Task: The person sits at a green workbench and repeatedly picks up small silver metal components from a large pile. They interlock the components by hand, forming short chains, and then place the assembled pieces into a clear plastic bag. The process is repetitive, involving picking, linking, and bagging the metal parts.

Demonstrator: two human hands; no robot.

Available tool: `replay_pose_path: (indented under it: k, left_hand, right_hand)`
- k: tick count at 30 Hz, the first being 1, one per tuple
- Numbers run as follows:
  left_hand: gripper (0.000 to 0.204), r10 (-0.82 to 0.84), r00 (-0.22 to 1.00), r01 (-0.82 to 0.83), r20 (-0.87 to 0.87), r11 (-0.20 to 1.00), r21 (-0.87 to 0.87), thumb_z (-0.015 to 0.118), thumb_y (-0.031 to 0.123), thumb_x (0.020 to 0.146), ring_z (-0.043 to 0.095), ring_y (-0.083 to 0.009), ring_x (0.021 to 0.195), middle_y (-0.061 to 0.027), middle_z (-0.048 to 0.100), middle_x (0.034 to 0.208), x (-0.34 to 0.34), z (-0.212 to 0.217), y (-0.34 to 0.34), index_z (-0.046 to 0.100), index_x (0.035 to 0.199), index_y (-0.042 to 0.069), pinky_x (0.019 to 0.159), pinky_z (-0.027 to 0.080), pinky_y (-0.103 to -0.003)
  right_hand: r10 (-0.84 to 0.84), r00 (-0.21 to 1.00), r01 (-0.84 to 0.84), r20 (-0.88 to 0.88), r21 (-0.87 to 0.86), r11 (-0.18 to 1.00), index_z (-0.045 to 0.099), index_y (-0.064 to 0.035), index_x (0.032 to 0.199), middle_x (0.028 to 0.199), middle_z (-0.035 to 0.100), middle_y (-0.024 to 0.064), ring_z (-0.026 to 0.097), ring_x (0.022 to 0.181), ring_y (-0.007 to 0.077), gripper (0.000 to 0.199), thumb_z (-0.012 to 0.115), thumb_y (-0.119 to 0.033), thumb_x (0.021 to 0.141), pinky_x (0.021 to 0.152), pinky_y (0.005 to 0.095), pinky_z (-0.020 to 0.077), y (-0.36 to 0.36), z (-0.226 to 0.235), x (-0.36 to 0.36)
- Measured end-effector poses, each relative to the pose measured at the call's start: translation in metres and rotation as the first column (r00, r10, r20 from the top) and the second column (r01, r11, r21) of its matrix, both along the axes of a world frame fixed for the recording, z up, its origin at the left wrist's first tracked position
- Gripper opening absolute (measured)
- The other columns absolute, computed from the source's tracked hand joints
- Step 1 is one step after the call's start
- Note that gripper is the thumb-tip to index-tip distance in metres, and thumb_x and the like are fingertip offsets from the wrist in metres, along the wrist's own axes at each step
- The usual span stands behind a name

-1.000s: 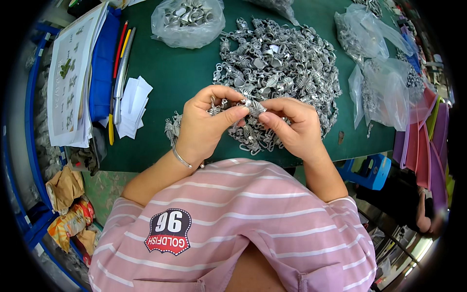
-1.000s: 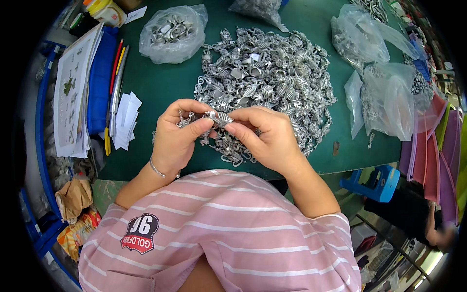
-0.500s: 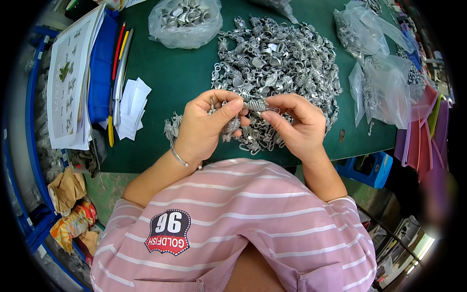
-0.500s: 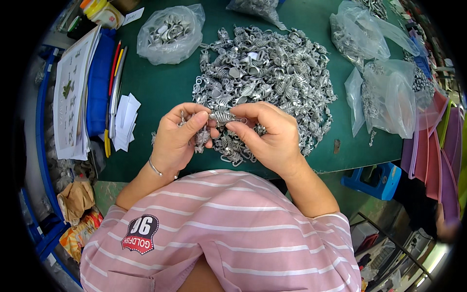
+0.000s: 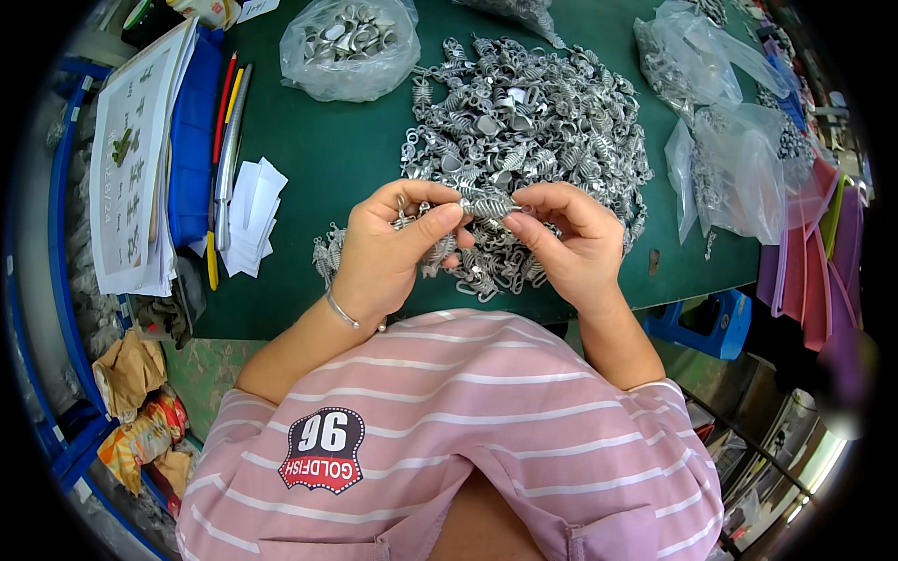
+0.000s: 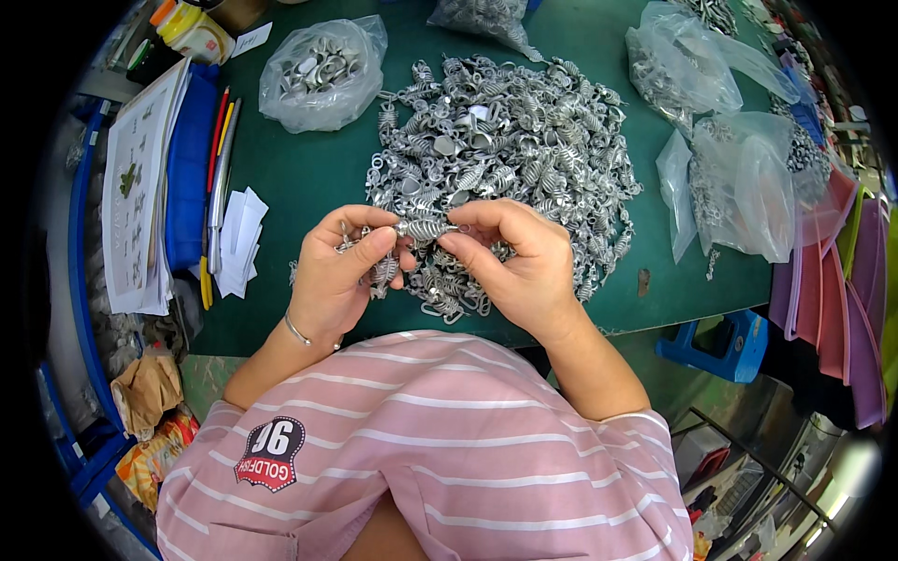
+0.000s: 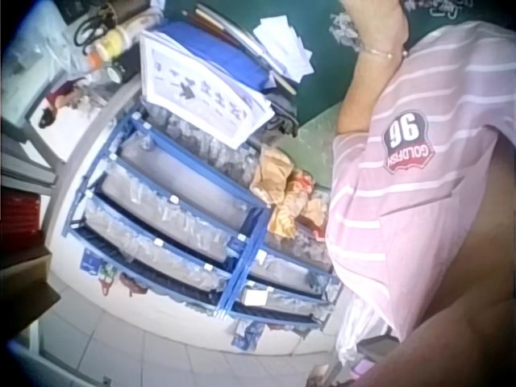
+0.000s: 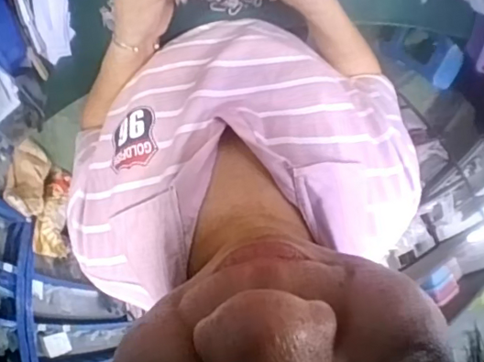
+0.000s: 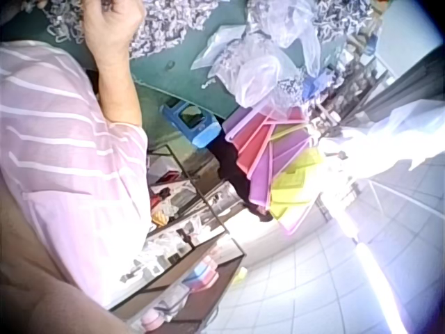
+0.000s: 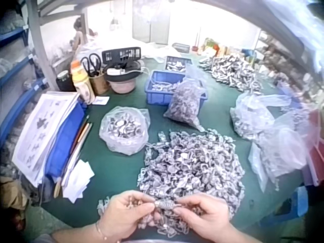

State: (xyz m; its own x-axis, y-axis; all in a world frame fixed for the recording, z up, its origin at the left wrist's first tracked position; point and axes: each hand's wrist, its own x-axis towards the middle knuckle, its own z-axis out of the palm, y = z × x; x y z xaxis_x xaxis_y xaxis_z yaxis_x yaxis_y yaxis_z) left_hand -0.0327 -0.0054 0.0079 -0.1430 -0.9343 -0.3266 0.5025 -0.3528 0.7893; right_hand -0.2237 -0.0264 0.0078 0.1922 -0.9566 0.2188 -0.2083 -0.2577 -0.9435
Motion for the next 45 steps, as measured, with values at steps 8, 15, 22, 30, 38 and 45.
replay_pose_path:
  k: [8,15,22,30,38,45]
  left_hand:
    - [0.021,0.039,0.991,-0.033,0.126,0.998,-0.053,0.064,0.003,0.081,0.064,-0.0188,0.073,-0.0129,0.062,0.087,-0.001,0.001,0.002,0.056,0.1,-0.002,0.057,0.052,-0.026]
    - [0.017,0.039,0.997,-0.038,0.062,0.999,-0.01,0.062,0.004,0.083,0.064,-0.0198,0.072,-0.0133,0.063,0.086,0.0,0.0,0.001,0.056,0.098,-0.001,0.057,0.052,-0.027]
    - [0.015,0.031,0.997,-0.027,0.077,0.998,-0.063,0.06,0.008,0.086,0.064,-0.0152,0.074,-0.0102,0.063,0.086,0.0,-0.003,0.0,0.057,0.096,-0.002,0.057,0.054,-0.023]
    - [0.017,0.033,0.861,0.093,-0.507,0.971,0.221,0.05,0.011,0.091,0.061,-0.0207,0.092,-0.0127,0.06,0.1,0.003,0.006,-0.015,0.053,0.105,0.001,0.07,0.055,-0.033]
    - [0.038,0.469,0.657,0.294,0.59,0.562,-0.773,0.061,0.016,0.082,0.048,-0.0305,0.112,-0.0174,0.051,0.117,-0.028,0.019,-0.028,0.051,0.115,0.001,0.095,0.035,-0.04]
    - [0.057,0.66,0.652,0.157,0.372,0.362,-0.919,0.064,0.017,0.078,0.033,-0.0355,0.126,-0.0201,0.036,0.131,-0.028,0.027,-0.031,0.039,0.126,0.0,0.103,0.025,-0.045]
  right_hand:
    - [0.034,0.984,-0.055,0.177,0.112,0.992,0.065,0.0027,0.089,0.082,0.063,0.0099,0.059,0.07,0.0124,0.012,0.067,0.002,0.077,0.06,0.0213,0.0469,0.0,0.005,-0.002]
    - [0.031,0.991,-0.025,0.13,-0.053,0.998,0.065,0.0031,0.087,0.085,0.064,0.0113,0.061,0.074,0.015,0.013,0.067,0.006,0.074,0.062,0.0227,0.0487,-0.001,0.004,-0.001]
    - [0.032,0.999,-0.027,0.03,-0.167,0.986,0.065,0.0025,0.087,0.086,0.064,0.0127,0.062,0.075,0.0199,0.016,0.067,0.007,0.071,0.064,0.0263,0.0511,-0.002,0.004,-0.002]
    - [0.281,0.943,-0.333,-0.179,-0.527,0.782,0.064,-0.0002,0.088,0.09,0.063,0.0122,0.061,0.084,0.027,0.021,0.068,0.003,0.068,0.077,0.0358,0.0485,-0.005,0.016,0.019]
    - [-0.254,0.423,-0.451,0.87,0.445,0.774,0.041,-0.0077,0.129,0.116,0.048,0.0043,0.048,0.108,0.013,0.042,0.038,-0.036,0.097,0.092,0.0287,0.0403,-0.006,0.022,0.059]
    - [-0.479,0.282,-0.378,0.831,0.555,0.741,0.052,-0.0129,0.1,0.088,0.057,0.0063,0.056,0.07,0.0182,0.03,0.051,-0.04,0.087,0.042,0.0258,0.0369,-0.059,0.035,0.0]
